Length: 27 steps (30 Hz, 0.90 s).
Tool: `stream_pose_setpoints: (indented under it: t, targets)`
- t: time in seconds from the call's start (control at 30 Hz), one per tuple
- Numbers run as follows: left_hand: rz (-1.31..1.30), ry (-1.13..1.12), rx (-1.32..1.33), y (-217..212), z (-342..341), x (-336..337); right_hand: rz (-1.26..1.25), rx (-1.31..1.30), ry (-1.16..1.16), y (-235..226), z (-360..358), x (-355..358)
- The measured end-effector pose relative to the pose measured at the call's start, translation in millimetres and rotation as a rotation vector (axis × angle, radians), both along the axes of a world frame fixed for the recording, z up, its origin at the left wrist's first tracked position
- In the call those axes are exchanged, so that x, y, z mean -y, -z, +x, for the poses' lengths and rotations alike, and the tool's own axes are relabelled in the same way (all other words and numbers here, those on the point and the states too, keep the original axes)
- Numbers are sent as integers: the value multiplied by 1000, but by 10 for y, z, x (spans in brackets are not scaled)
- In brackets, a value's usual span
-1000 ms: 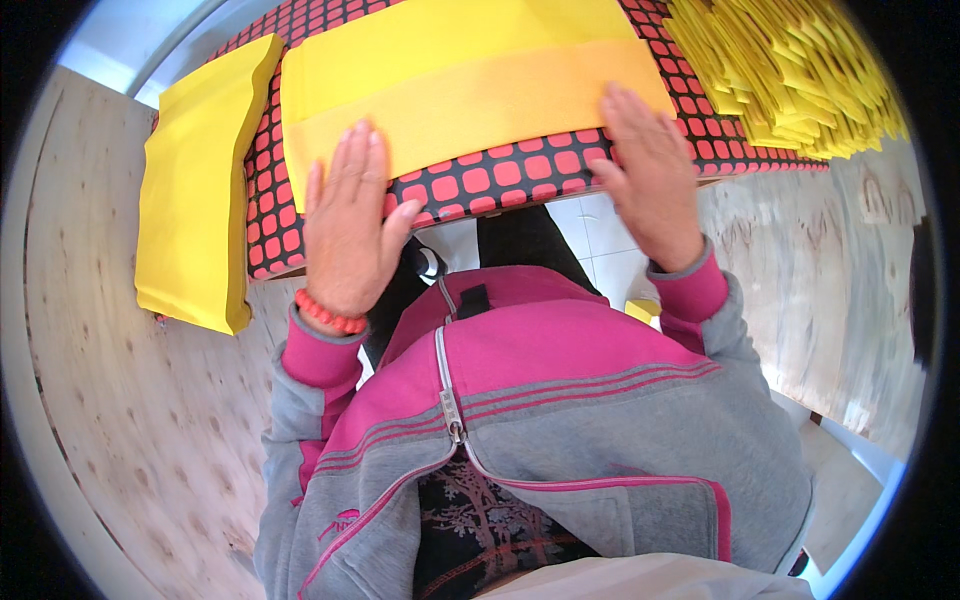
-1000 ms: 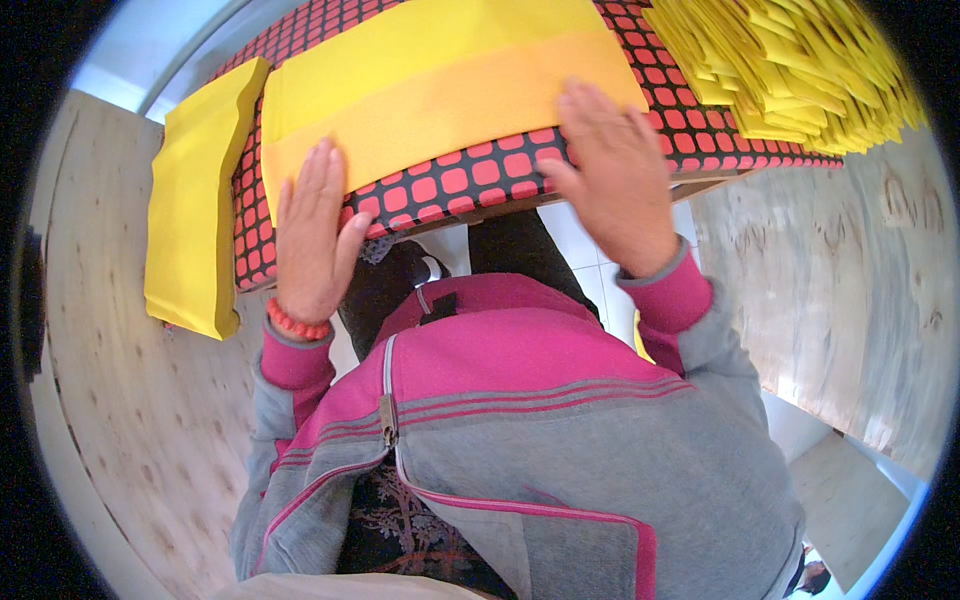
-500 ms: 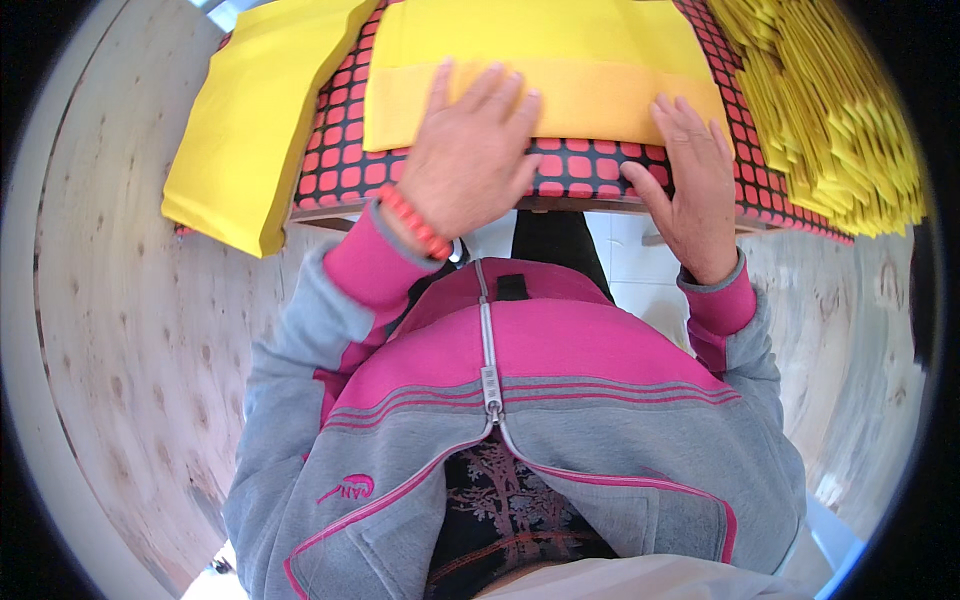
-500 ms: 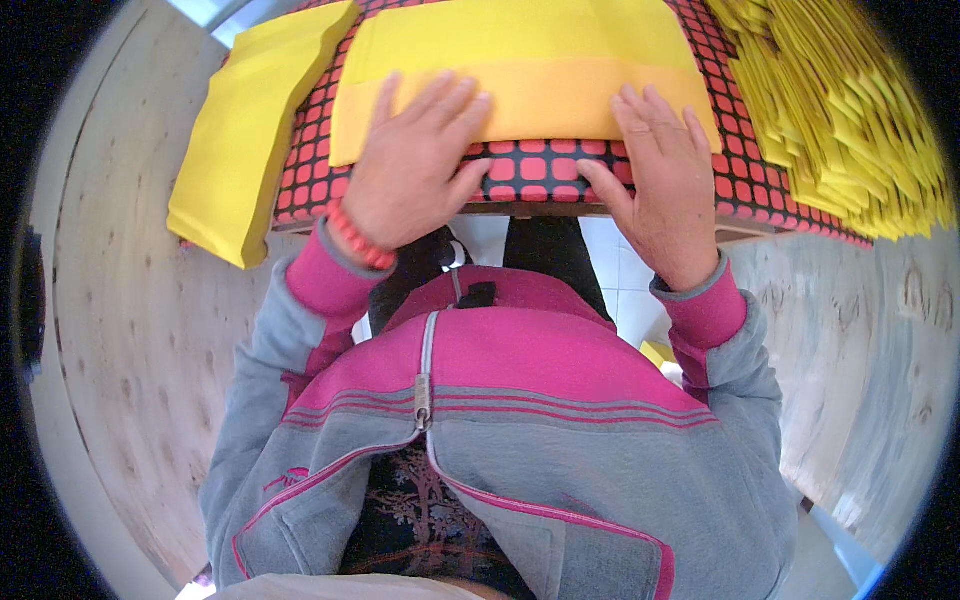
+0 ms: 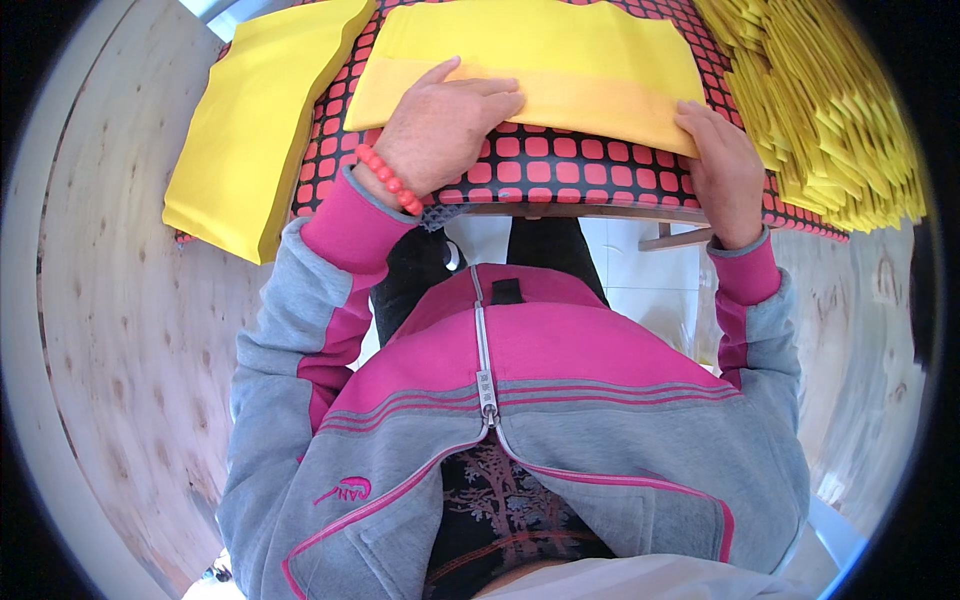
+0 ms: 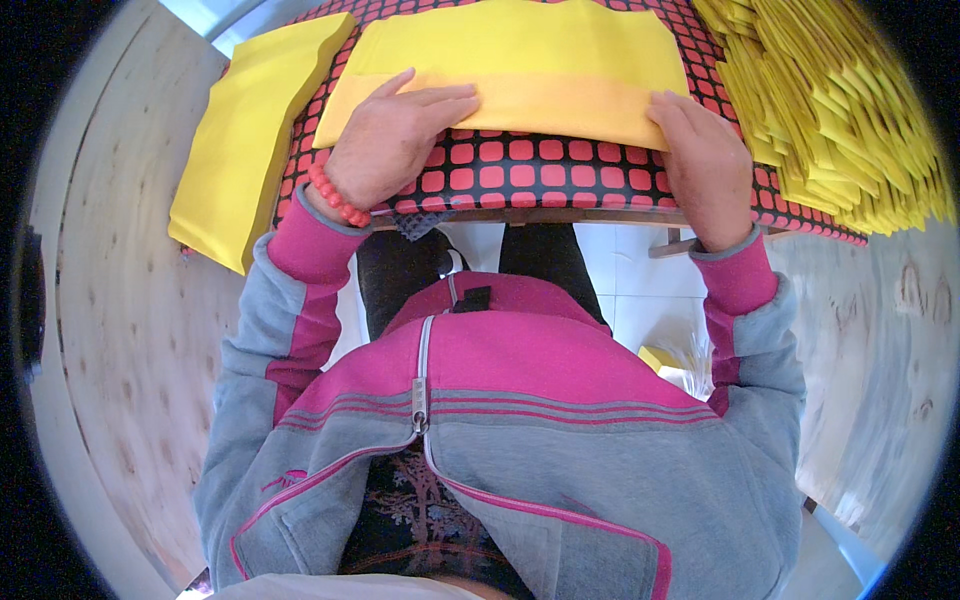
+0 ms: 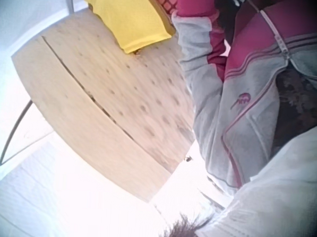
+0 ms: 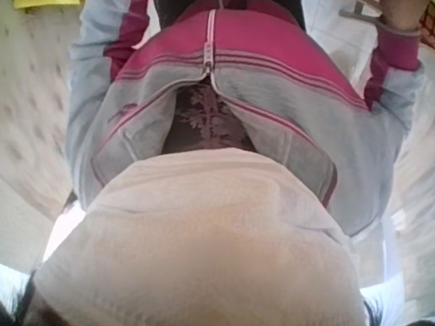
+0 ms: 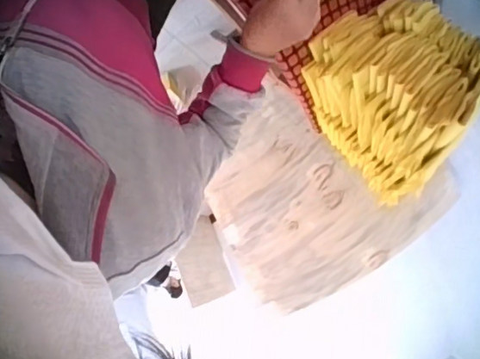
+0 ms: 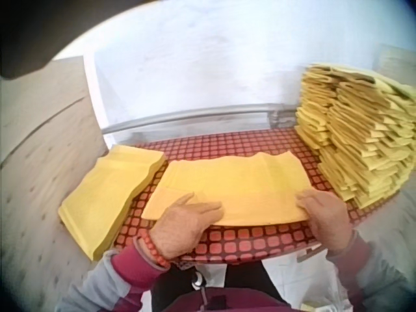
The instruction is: The person folds yellow paper sheets on a patterned table. They smooth each sheet, fold it in half, then fold the sides inward to form a narrow strip, and place the finished piece on a growing stack.
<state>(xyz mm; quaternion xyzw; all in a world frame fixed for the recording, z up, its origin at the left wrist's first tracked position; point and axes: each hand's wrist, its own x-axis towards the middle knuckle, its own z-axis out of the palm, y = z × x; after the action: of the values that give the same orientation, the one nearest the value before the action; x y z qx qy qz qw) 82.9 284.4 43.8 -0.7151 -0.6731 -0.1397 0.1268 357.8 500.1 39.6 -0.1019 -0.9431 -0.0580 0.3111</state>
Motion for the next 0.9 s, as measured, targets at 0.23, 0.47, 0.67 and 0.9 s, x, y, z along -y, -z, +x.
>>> stream_pose_setpoints:
  t: [0.23,0.47,0.67,0.9]
  targets:
    - [87,-207,-149,27,-337,-102,-1,-5,-244,12,321,556]
    - [168,-191,1303,-75,599,733,-91,-93,-269,-39,138,998]
    - [-261,-150,2416,92,921,772,-113,-10,-311,-107,-139,1535]
    - [-200,-183,2343,167,881,821,-201,56,-482,-387,65,1388]
